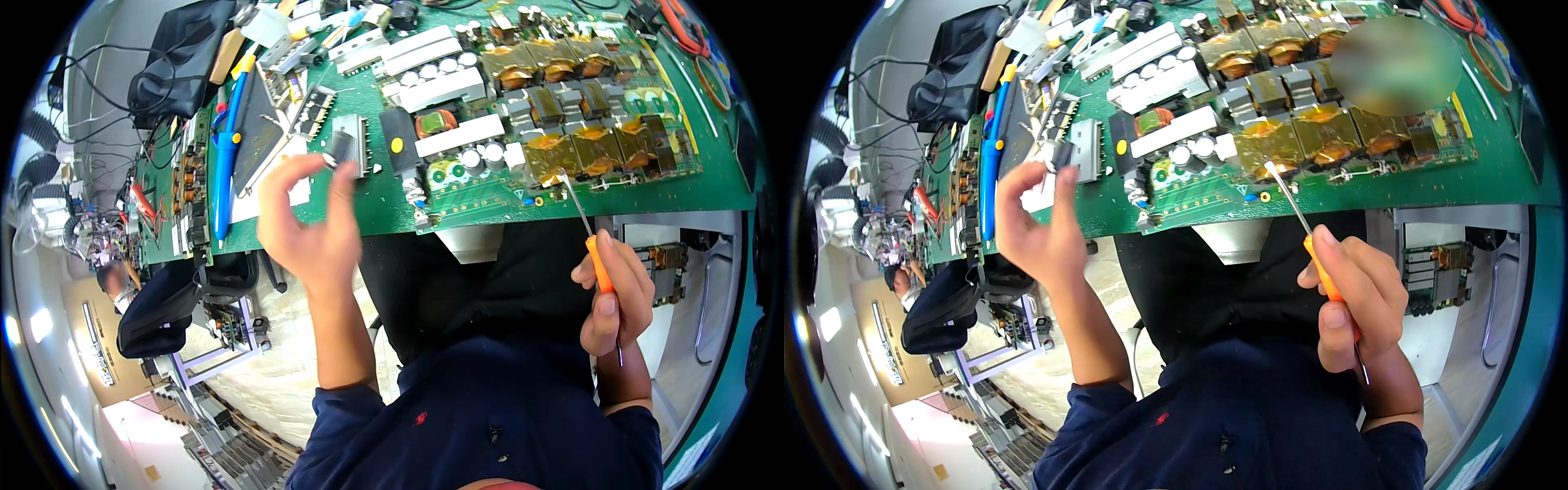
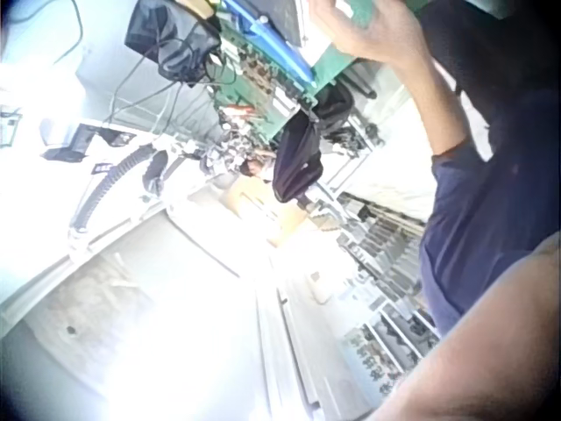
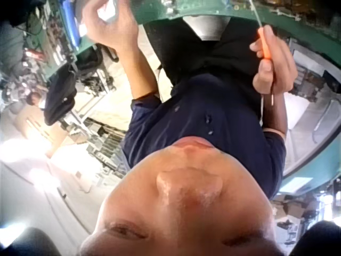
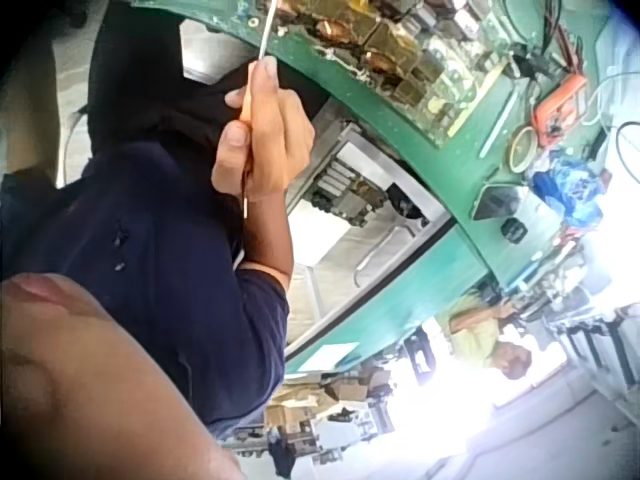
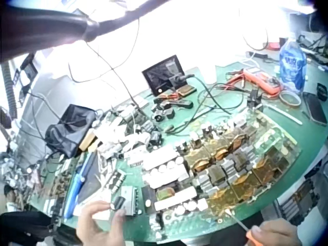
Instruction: The person manipulates a large circuit board with hands and a small screwdriver, prying at components and adjusting hardware.
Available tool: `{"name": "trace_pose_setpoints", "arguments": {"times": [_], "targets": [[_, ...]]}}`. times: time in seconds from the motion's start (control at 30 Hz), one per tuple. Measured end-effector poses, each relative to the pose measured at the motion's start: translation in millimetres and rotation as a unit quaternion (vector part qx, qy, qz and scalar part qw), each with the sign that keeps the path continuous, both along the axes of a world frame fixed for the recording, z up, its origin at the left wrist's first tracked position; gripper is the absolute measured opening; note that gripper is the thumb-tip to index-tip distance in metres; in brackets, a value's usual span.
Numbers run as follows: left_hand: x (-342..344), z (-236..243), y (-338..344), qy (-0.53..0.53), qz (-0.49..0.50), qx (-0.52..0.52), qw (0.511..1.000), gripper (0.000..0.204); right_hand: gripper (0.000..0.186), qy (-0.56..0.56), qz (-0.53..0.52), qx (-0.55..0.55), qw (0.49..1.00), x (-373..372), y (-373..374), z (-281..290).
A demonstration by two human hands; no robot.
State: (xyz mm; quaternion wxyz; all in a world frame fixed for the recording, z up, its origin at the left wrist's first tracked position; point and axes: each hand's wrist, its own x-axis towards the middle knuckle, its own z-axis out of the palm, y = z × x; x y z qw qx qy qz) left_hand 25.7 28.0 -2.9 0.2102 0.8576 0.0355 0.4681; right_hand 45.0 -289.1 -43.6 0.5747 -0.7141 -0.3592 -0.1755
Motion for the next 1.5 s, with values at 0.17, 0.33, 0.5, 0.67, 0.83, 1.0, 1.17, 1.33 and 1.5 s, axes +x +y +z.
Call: {"name": "trace_pose_setpoints", "arguments": {"times": [0.17, 0.33, 0.5, 0.67, 0.83, 1.0, 1.17, 1.33, 1.5], "targets": [[31, 7, 57, 0.065, 0.073, -0.095, 0.991, 0.026, 0.048, -0.007, 0.004, 0.000, 1.000, 0, 4, 1], [61, 15, 86, 0.107, 0.041, -0.063, 0.991, 0.025, 0.048, -0.012, -0.011, 0.007, 1.000, -1, 9, 0], [78, 26, 85, 0.115, -0.011, -0.024, 0.993, 0.047, 0.048, -0.008, -0.002, 0.010, 1.000, -1, 10, 1], [34, 12, 23, 0.036, -0.094, 0.001, 0.995, 0.032, 0.047, -0.002, -0.005, -0.010, 1.000, -1, 9, 0], [-1, -6, -18, 0.039, -0.149, -0.042, 0.987, 0.023, 0.040, 0.015, 0.013, -0.025, 0.999, 0, 15, 5], [4, -20, -29, 0.012, -0.169, -0.069, 0.983, 0.027, 0.038, -0.013, 0.005, -0.068, 0.998, 2, 38, 17], [9, -26, -31, 0.019, -0.155, -0.050, 0.986, 0.029, 0.038, -0.056, -0.016, -0.106, 0.993, 6, 54, 19], [10, -29, -31, 0.015, -0.151, -0.045, 0.987, 0.031, 0.040, -0.054, -0.008, -0.156, 0.986, 3, 54, 24], [12, -31, -31, 0.003, -0.154, -0.049, 0.987, 0.032, 0.039, -0.071, -0.003, -0.189, 0.979, -8, 43, 38]]}}
